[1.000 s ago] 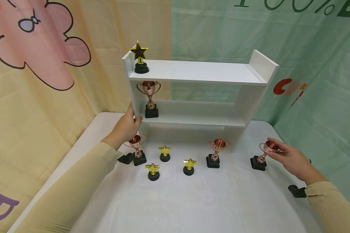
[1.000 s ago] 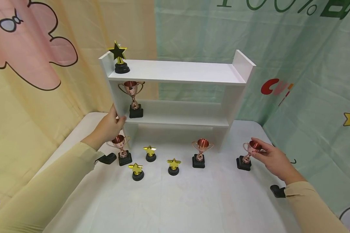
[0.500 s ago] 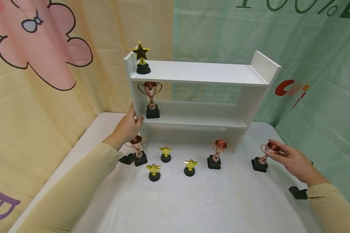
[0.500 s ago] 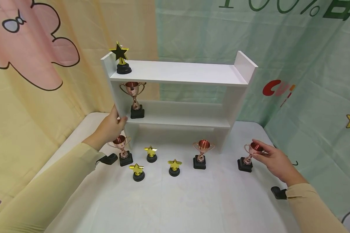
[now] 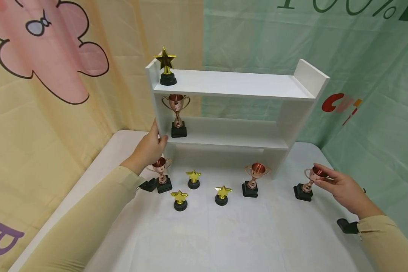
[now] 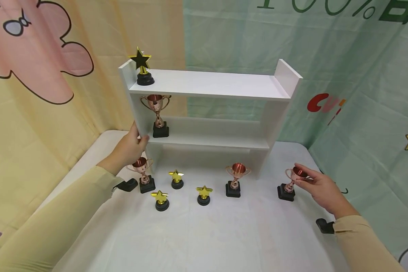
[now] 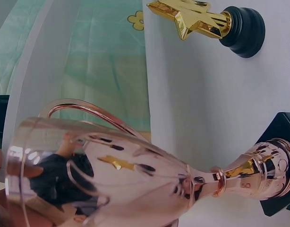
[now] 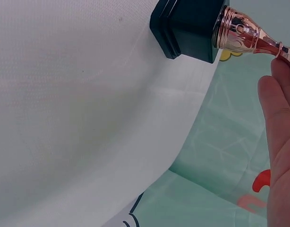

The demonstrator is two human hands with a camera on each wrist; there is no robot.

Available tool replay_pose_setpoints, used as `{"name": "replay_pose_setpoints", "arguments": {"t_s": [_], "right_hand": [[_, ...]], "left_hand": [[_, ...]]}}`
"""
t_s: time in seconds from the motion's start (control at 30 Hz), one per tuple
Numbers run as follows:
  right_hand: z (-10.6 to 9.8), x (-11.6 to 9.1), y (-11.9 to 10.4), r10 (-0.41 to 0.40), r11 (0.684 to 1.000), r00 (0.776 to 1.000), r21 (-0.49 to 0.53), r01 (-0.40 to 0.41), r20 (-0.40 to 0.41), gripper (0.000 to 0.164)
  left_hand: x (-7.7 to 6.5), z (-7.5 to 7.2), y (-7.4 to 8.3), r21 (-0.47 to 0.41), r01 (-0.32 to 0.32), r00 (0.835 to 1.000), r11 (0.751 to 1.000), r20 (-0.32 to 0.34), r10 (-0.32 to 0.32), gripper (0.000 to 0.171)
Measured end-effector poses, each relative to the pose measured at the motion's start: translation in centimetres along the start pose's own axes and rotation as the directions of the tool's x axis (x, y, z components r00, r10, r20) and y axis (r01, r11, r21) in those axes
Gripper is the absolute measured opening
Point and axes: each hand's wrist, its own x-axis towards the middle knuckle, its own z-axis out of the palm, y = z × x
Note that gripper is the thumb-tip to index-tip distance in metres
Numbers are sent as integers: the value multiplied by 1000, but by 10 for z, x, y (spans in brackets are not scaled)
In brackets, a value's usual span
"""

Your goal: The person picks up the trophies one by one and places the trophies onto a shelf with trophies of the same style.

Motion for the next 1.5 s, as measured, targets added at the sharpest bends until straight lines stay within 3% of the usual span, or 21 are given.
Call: {"name": "replay_pose_setpoints", "arguments": {"t_s": [0.47,1.03,1.5], "right_hand": [[0,-2,-4,4,1000,1000,-10,-4,-14,64],[-13,-3,-37,-16,997,998,-75,11,-59,60],[-18,1,-78,-219,976,966,-19,218,-135,59]], "left_hand": [[0,0,1,-2,18,1000,1000,16,-18,80],[1,1,0,13,-12,1000,1000,-6,12,76],[2,2,-2,3,-3,1000,1000,-12,3,77]]}}
